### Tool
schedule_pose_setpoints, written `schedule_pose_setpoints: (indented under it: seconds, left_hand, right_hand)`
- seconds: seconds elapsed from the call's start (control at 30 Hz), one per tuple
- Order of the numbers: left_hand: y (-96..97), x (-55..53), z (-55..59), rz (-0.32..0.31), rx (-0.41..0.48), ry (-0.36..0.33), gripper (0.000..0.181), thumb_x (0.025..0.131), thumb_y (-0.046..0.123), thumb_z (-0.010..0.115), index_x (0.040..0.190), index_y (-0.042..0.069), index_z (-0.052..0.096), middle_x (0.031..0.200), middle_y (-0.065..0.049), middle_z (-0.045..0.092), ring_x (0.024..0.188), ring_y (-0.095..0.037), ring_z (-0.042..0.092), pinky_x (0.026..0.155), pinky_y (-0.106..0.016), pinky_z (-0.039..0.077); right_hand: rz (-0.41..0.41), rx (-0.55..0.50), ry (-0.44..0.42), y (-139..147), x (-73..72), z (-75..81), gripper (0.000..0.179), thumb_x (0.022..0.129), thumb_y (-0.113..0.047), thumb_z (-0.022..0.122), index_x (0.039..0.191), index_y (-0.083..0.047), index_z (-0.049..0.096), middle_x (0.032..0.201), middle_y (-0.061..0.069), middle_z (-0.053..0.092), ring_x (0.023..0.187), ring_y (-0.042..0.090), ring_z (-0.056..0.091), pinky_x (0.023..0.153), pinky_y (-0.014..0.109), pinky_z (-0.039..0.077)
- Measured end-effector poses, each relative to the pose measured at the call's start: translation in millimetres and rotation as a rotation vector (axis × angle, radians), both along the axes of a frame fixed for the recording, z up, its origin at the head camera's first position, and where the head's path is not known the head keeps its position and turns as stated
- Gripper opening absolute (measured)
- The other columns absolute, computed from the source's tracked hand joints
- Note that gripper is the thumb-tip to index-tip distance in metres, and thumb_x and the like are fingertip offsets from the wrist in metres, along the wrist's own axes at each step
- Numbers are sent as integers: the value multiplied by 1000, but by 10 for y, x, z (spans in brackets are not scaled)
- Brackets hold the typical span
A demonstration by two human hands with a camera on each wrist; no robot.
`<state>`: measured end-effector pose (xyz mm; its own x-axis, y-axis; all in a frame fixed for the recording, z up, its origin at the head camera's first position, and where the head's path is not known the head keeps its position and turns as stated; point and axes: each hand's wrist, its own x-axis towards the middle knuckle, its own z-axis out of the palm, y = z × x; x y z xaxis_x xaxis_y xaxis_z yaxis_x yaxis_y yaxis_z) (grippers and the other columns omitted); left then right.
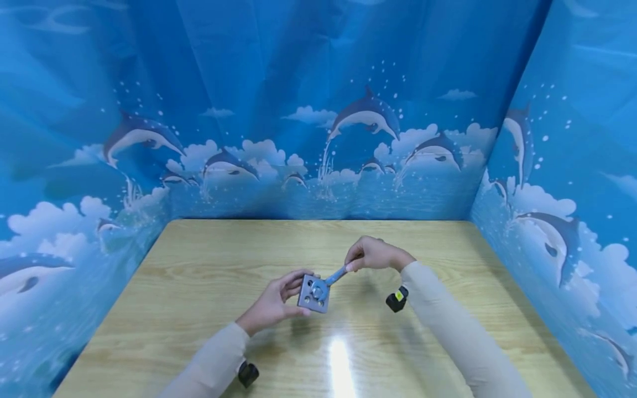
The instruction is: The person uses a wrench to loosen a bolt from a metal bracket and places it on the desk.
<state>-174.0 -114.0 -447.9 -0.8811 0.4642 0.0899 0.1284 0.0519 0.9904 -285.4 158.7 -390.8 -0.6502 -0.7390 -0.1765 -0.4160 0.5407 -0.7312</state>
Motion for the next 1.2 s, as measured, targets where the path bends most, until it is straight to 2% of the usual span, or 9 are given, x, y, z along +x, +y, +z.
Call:
schedule_pose_setpoints:
  seconds: [0.1, 0.2, 0.33, 0.47, 0.67, 0.77, 0.93, 1.13, 1.2]
  left_hand:
    - [12, 4, 0, -44, -14, -13, 79, 73, -2, 78, 142, 3, 40, 143, -13, 48, 132, -29, 45, 112, -39, 34]
    - [21, 8, 2, -78, -28, -26, 78, 73, 0, 79, 141, 2, 41, 142, -12, 49, 131, -28, 46, 114, -40, 33]
    - [45, 7, 9, -118, -54, -32, 78, 72, 4, 80, 140, 4, 43, 142, -11, 49, 130, -28, 47, 114, -41, 32]
    - [74, 8, 22, -161, -52, -34, 79, 72, 4, 80, 141, 3, 43, 141, -11, 50, 130, -27, 48, 115, -45, 31]
    - [124, 16, 40, -188, -55, -33, 80, 71, 2, 81, 141, 5, 42, 142, -10, 49, 130, -25, 48, 114, -38, 33]
    - [146, 20, 41, -201, -58, -23, 81, 71, 2, 81, 142, 4, 41, 143, -11, 48, 130, -25, 48, 113, -35, 35]
    - [161, 22, 41, -209, -69, -18, 82, 71, 1, 80, 142, 3, 40, 143, -11, 48, 129, -25, 49, 113, -38, 35]
    - [171, 10, 24, -255, -81, 11, 82, 72, 5, 80, 143, 1, 39, 142, -10, 49, 129, -21, 50, 113, -34, 35]
    - [159, 9, 20, -250, -79, 13, 81, 72, 5, 81, 142, 2, 40, 141, -10, 51, 128, -21, 50, 114, -35, 34]
  right_hand:
    - [84, 60, 50, -67, -65, 174, 9, 87, -16, 70, 90, -9, 75, 82, 0, 71, 72, 14, 63, 65, 24, 54]
    - [170, 126, 115, -157, -109, 328, 7, 86, -15, 71, 86, -10, 75, 79, -4, 70, 69, 9, 61, 64, 22, 54]
    - [245, 230, 177, -301, -140, 484, 6, 85, -17, 72, 82, -13, 74, 75, -7, 68, 65, 7, 58, 60, 20, 51]
    - [275, 321, 229, -442, -111, 634, 5, 83, -19, 74, 79, -17, 74, 74, -9, 68, 67, 8, 60, 60, 21, 52]
    - [289, 400, 283, -573, -35, 808, 5, 81, -21, 77, 77, -20, 74, 72, -12, 67, 67, 5, 62, 61, 22, 54]
    - [298, 421, 284, -598, -14, 852, 4, 80, -20, 77, 77, -19, 74, 72, -11, 67, 67, 5, 61, 61, 22, 54]
    - [285, 433, 254, -592, 4, 863, 5, 80, -18, 77, 77, -19, 74, 72, -10, 67, 68, 6, 62, 62, 22, 54]
    - [301, 425, 200, -482, -28, 788, 5, 81, -19, 76, 78, -17, 74, 74, -9, 68, 67, 7, 61, 61, 22, 54]
    - [275, 413, 187, -409, -51, 751, 5, 82, -21, 75, 79, -18, 74, 74, -9, 68, 68, 7, 61, 62, 22, 54]
